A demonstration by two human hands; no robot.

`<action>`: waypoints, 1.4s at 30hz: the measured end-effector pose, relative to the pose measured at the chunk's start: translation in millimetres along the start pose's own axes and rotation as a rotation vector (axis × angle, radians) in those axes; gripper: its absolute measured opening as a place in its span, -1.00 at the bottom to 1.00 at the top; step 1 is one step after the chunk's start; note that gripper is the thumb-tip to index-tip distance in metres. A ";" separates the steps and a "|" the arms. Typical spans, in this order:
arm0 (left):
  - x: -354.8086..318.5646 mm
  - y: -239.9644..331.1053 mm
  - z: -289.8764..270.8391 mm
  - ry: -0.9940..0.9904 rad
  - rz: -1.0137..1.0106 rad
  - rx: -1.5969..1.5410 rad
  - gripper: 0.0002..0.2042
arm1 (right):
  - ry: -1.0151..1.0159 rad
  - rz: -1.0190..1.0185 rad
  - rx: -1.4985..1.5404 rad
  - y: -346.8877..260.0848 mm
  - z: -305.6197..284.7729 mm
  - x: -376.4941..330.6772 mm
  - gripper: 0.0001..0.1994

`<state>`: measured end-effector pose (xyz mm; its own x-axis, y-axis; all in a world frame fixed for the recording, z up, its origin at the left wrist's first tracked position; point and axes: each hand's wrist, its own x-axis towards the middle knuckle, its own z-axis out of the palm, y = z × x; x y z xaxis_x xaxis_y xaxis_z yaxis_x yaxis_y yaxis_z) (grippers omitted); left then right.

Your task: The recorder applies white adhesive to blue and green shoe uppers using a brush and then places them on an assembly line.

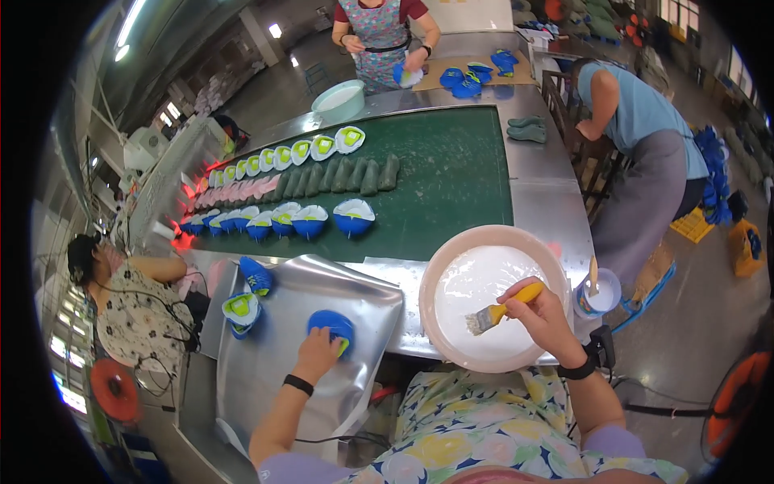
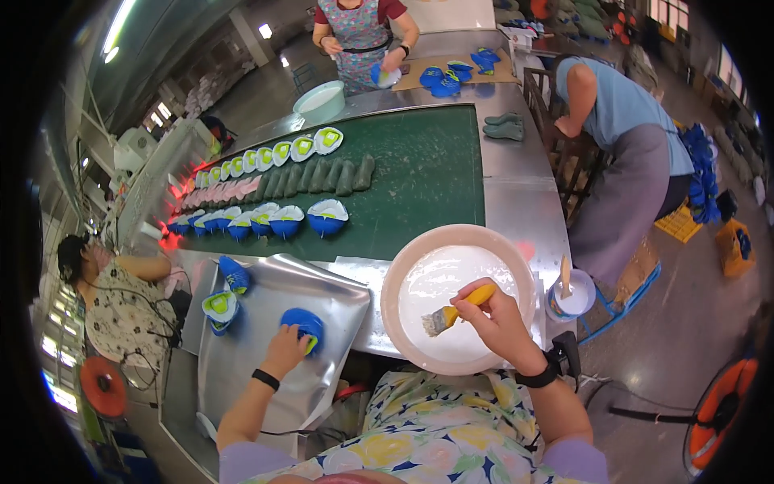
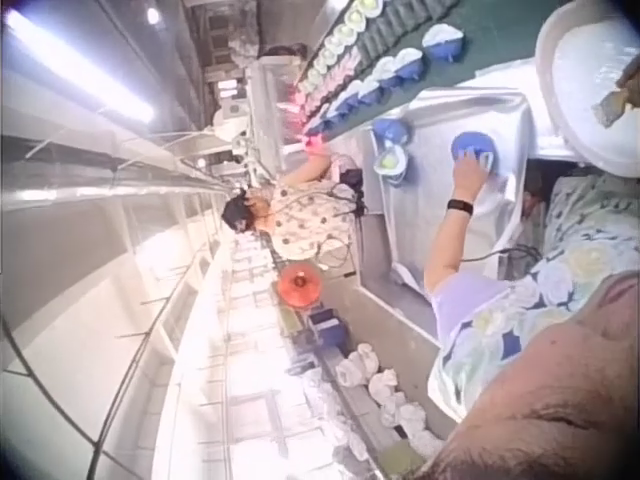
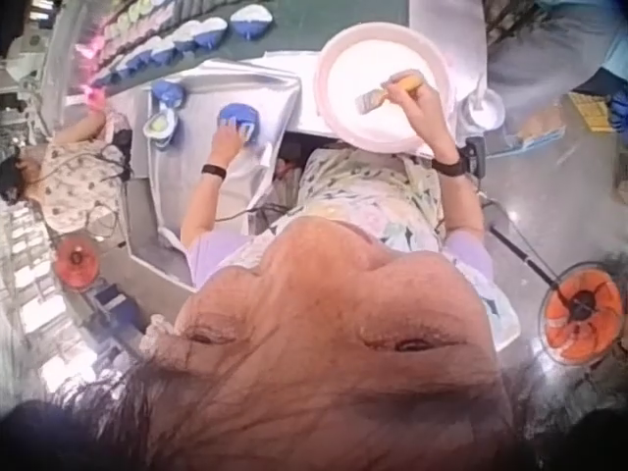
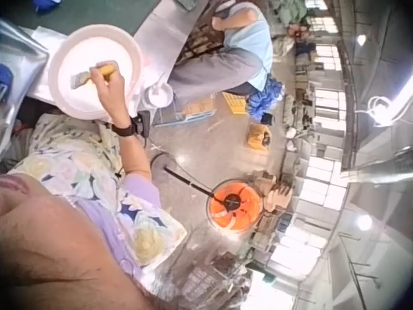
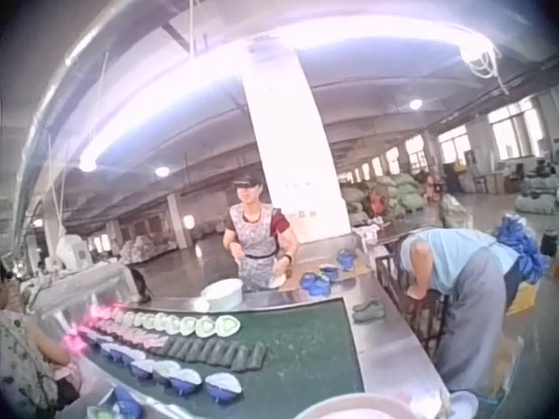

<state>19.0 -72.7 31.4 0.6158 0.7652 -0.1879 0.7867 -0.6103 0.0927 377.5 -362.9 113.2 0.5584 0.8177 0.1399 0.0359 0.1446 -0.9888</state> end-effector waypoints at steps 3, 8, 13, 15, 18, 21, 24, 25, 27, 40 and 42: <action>-15.9 -12.9 5.0 0.151 0.039 -0.060 -0.46 | -0.003 -0.075 -0.332 0.8 -12.0 0.5 -0.86; 5.9 -15.5 23.2 0.163 0.140 -0.089 -0.43 | 0.054 -0.020 -0.088 1.5 -8.6 5.3 -0.87; 39.6 -23.5 16.7 0.117 0.200 0.002 -0.47 | -0.055 -0.102 -0.340 -9.6 -7.6 2.8 -0.87; 39.8 -14.7 -2.7 0.041 0.205 0.011 -0.49 | -0.089 -0.087 -0.441 -12.8 -11.1 -3.3 -0.89; 42.0 16.6 -59.3 -0.087 0.036 -0.655 -0.60 | -0.014 -0.103 -0.306 -1.4 -25.0 -8.7 -0.89; 38.7 32.9 -71.5 0.022 0.136 -1.373 -0.63 | -0.037 -0.189 -0.662 0.0 -31.7 -7.5 -0.89; 47.4 68.5 -85.1 -0.132 0.247 -1.533 -0.65 | 0.021 -0.145 -0.468 -3.4 -33.3 0.2 -0.90; 41.3 79.1 -88.8 -0.246 0.253 -1.706 -0.67 | 0.036 -0.182 -0.488 -2.5 -34.6 1.1 -0.89; 70.3 44.8 -36.7 0.474 0.662 -0.450 -0.71 | 0.092 -0.241 -0.520 -2.9 -36.4 4.6 -0.87; 37.3 197.4 -40.3 -0.027 0.550 -1.631 -0.68 | 0.266 -0.424 -0.266 -25.6 -20.0 31.1 -0.82; 34.3 208.0 -33.1 0.092 0.563 -1.647 -0.67 | 0.307 -0.368 -0.291 -21.2 -15.1 19.4 -0.80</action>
<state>205.2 -166.6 76.6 0.7608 0.5946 0.2600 -0.3243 0.0013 0.9460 400.2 -358.6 136.1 0.6798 0.5364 0.5001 0.4769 0.1947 -0.8571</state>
